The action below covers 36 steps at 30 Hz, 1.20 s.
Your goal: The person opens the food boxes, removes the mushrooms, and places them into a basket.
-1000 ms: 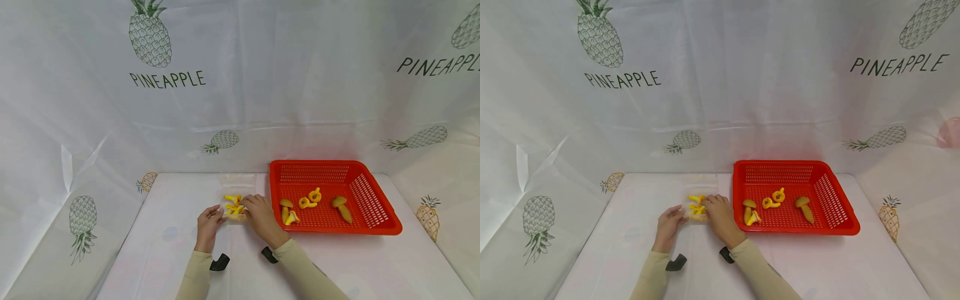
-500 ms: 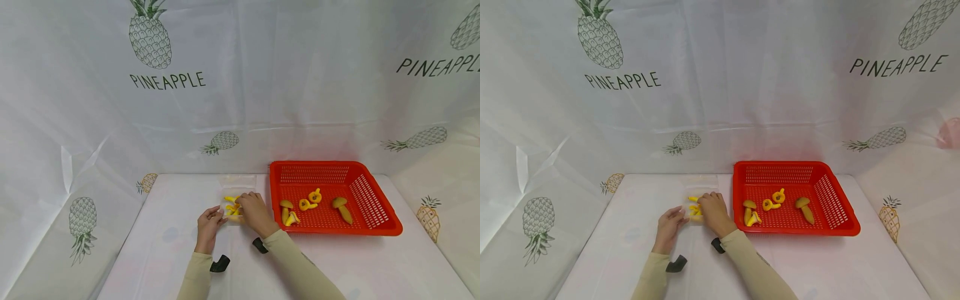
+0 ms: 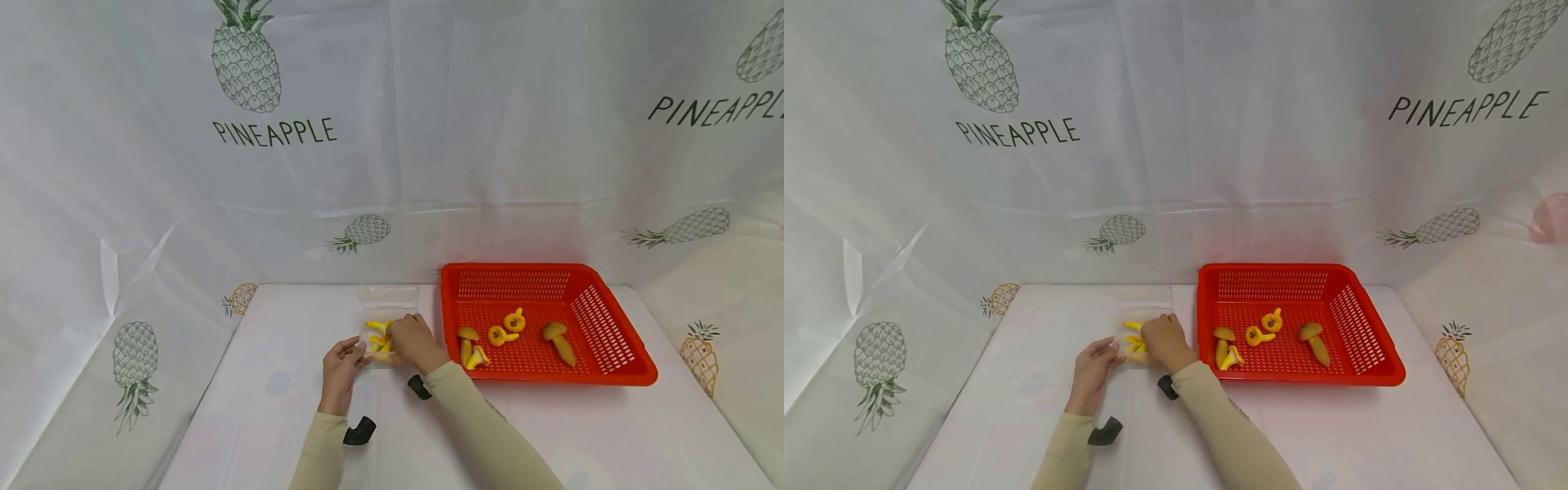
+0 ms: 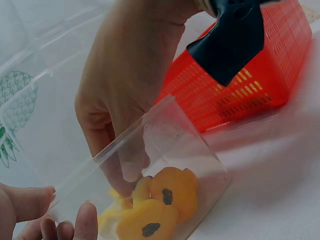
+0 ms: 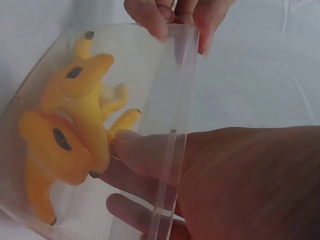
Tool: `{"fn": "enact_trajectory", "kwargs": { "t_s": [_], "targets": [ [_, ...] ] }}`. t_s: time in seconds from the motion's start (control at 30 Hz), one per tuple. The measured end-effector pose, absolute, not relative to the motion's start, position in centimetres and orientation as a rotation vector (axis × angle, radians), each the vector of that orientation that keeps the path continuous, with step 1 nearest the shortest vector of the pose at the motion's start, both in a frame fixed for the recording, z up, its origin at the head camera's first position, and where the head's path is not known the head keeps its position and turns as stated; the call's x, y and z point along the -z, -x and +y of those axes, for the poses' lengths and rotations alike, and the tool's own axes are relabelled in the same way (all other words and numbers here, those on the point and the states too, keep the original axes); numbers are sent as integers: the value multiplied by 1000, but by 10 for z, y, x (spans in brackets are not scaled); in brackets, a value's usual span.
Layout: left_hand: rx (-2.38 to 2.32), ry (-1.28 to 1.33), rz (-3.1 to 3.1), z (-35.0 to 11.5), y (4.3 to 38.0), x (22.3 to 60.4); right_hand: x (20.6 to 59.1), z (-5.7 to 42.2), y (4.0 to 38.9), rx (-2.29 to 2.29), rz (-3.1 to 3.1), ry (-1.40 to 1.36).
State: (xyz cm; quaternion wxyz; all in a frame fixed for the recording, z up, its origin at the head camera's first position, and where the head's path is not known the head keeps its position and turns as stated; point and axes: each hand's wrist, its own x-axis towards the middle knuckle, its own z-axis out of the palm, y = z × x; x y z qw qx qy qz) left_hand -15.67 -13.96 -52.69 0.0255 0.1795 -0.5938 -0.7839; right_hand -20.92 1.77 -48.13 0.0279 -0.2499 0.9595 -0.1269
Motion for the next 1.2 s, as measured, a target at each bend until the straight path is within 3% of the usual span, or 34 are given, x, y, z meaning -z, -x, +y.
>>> {"fn": "enact_trajectory", "kwargs": {
  "t_s": [0.7,1.2],
  "targets": [
    [2438,-546,-1818,-141,157,528,483,20,204,475,3151,646],
    [2411,-579,-1841,-140,159,533,450,78,170,957,3370,658]
  ]
}}
